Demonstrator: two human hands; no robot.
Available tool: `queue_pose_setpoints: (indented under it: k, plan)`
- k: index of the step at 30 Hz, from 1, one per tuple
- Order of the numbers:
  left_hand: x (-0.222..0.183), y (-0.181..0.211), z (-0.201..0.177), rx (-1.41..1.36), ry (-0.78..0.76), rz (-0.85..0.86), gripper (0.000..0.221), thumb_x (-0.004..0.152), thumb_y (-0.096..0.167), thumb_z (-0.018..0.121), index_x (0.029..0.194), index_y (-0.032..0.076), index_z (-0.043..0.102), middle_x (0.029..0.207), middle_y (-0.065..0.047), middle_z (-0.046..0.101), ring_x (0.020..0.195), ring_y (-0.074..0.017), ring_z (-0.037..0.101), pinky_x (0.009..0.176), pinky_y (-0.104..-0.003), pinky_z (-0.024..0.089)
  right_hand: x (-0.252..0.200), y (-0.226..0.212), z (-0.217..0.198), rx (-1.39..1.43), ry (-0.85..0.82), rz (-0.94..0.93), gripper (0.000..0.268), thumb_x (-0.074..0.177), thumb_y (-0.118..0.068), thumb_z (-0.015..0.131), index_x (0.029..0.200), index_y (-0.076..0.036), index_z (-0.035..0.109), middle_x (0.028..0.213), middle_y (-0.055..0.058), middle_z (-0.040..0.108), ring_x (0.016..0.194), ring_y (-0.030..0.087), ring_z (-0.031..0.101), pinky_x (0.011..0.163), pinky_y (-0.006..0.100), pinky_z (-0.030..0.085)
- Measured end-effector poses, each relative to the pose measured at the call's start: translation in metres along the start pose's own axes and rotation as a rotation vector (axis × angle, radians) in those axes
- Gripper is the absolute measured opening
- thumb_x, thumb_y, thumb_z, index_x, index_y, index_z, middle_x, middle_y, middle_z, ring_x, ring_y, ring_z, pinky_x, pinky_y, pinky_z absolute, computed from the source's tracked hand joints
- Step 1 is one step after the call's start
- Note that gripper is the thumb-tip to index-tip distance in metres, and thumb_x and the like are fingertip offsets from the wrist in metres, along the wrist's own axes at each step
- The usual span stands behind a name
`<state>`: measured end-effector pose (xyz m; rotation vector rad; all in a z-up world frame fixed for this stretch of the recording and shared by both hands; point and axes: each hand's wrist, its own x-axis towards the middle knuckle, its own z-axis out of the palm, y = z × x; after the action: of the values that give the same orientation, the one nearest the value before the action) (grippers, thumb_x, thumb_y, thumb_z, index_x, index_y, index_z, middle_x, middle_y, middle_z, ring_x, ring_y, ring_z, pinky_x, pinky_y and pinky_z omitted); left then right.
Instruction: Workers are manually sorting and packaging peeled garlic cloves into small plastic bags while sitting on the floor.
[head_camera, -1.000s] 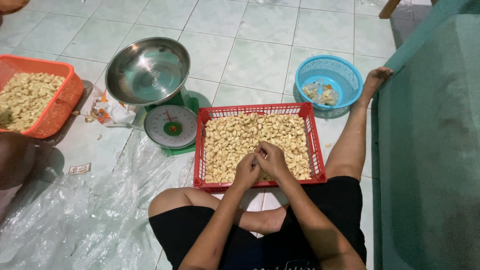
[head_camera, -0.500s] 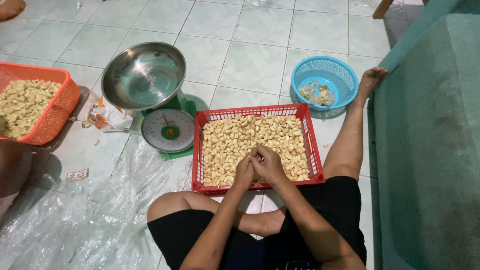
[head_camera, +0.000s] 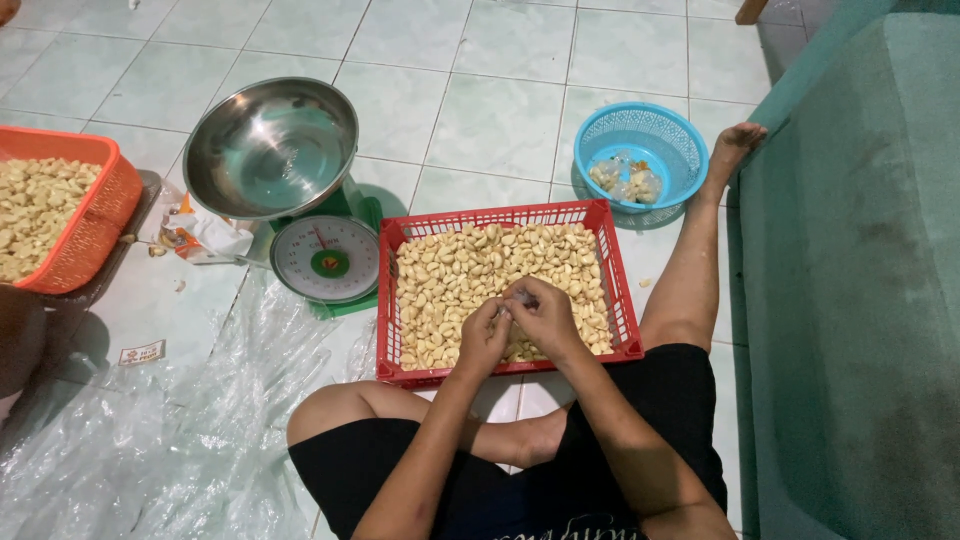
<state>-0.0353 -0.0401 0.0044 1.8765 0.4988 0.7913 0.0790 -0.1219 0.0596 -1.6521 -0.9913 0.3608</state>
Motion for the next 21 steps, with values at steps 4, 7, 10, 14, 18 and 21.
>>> queue_pose_setpoints:
  k: [4, 7, 10, 14, 18, 21]
  plan:
    - [0.01, 0.034, -0.019, -0.156, -0.011, 0.011, 0.021, 0.087, 0.006, 0.072, 0.107, 0.01, 0.075, 0.085, -0.01, 0.073, 0.087, -0.0206, 0.069, 0.084, -0.04, 0.055, 0.0, -0.037, -0.02, 0.136, 0.027, 0.046, 0.014, 0.083, -0.006, 0.076, 0.096, -0.012, 0.078, 0.071, 0.008, 0.07, 0.067, 0.012, 0.06, 0.061, 0.024, 0.049]
    - [0.013, 0.061, -0.024, -0.228, -0.005, 0.022, 0.018, 0.086, 0.003, 0.074, 0.103, 0.01, 0.079, 0.084, -0.007, 0.077, 0.085, -0.0145, 0.068, 0.084, -0.036, 0.056, 0.001, -0.053, -0.033, 0.165, 0.028, 0.019, 0.017, 0.083, -0.004, 0.079, 0.099, -0.009, 0.077, 0.08, 0.011, 0.072, 0.07, 0.015, 0.066, 0.06, 0.025, 0.056]
    - [0.014, 0.074, -0.024, -0.248, 0.008, 0.027, 0.012, 0.088, 0.004, 0.075, 0.099, 0.008, 0.079, 0.083, -0.009, 0.078, 0.086, -0.0147, 0.072, 0.083, -0.036, 0.057, 0.0, -0.072, -0.048, 0.177, -0.037, -0.033, 0.031, 0.078, -0.002, 0.083, 0.107, -0.007, 0.074, 0.093, 0.01, 0.069, 0.073, 0.017, 0.065, 0.062, 0.026, 0.058]
    - [0.011, 0.074, -0.023, -0.268, -0.058, 0.043, 0.024, 0.083, 0.004, 0.079, 0.106, 0.006, 0.077, 0.093, -0.011, 0.079, 0.096, -0.0197, 0.073, 0.089, -0.04, 0.056, -0.001, -0.067, -0.061, -0.006, -0.069, -0.17, 0.013, 0.079, -0.002, 0.08, 0.091, -0.007, 0.076, 0.079, 0.016, 0.07, 0.077, 0.033, 0.071, 0.067, 0.04, 0.055]
    - [0.009, 0.09, -0.031, -0.194, -0.118, 0.086, 0.06, 0.083, 0.007, 0.079, 0.138, -0.001, 0.059, 0.126, -0.027, 0.069, 0.12, -0.0426, 0.064, 0.103, -0.054, 0.05, 0.009, -0.043, -0.083, -0.006, -0.04, -0.102, 0.013, 0.08, -0.001, 0.077, 0.091, -0.008, 0.077, 0.08, 0.017, 0.073, 0.077, 0.028, 0.071, 0.071, 0.04, 0.055]
    - [0.003, 0.054, -0.037, 0.072, -0.059, 0.047, 0.044, 0.091, 0.016, 0.076, 0.13, 0.0, 0.065, 0.117, -0.025, 0.071, 0.111, -0.044, 0.068, 0.096, -0.054, 0.054, 0.034, -0.024, -0.119, 0.0, 0.043, -0.064, 0.013, 0.084, 0.001, 0.074, 0.095, -0.007, 0.077, 0.084, 0.015, 0.073, 0.081, 0.023, 0.066, 0.077, 0.038, 0.054]
